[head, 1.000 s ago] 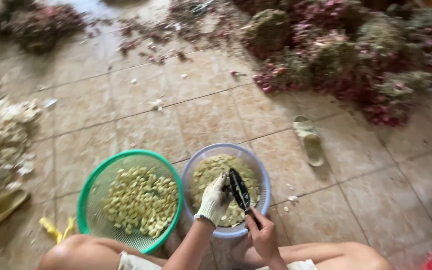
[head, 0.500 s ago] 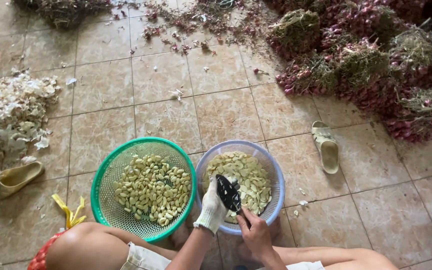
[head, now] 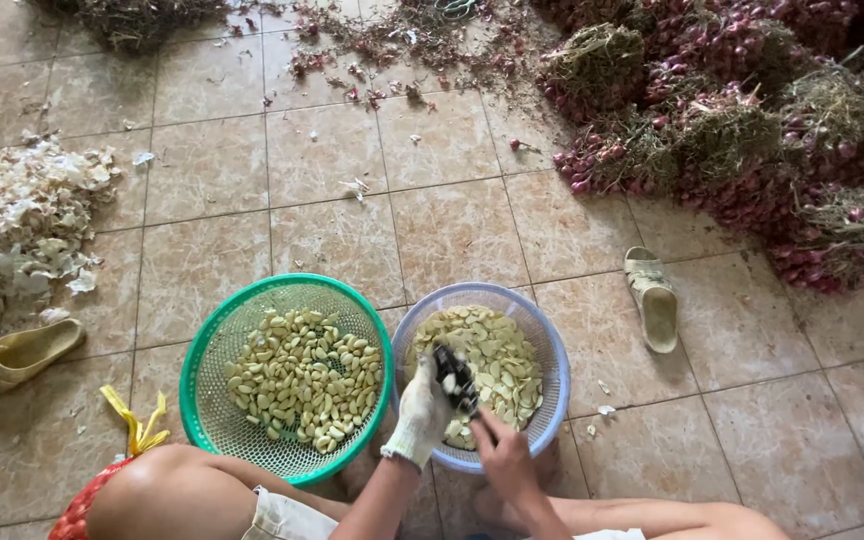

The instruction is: Cleaning and sorting garlic cloves using a small tool and transferring them between baskets

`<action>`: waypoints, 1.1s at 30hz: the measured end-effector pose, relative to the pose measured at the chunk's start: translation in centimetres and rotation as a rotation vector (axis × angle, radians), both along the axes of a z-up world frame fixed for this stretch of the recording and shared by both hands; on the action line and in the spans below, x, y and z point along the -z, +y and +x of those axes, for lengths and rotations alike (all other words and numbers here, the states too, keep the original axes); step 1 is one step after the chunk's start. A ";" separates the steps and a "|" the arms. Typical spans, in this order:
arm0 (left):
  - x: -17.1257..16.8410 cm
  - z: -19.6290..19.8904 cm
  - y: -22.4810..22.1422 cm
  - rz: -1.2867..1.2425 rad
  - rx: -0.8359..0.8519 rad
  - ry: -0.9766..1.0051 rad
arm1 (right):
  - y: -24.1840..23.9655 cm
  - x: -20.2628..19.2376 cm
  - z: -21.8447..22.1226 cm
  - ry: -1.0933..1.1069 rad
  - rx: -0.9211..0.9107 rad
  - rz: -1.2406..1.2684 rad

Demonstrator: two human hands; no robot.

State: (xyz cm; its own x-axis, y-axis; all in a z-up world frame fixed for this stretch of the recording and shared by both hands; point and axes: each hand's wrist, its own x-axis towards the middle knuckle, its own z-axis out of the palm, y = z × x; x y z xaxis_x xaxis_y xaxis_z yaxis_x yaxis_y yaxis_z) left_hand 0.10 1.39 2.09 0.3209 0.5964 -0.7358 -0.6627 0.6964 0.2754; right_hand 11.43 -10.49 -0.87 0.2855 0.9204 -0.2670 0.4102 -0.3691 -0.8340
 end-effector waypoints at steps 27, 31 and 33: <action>0.9 -0.6 1.1 -0.020 0.010 -0.012 | 0.0 -0.9 0.3 -0.010 0.120 0.016; -0.5 -0.8 2.1 0.034 -0.065 -0.387 | -1.7 -1.3 -0.6 0.029 -0.004 -0.036; -1.8 -0.9 2.4 0.005 -0.066 -0.267 | -1.6 -1.4 -0.7 -0.008 -0.056 0.006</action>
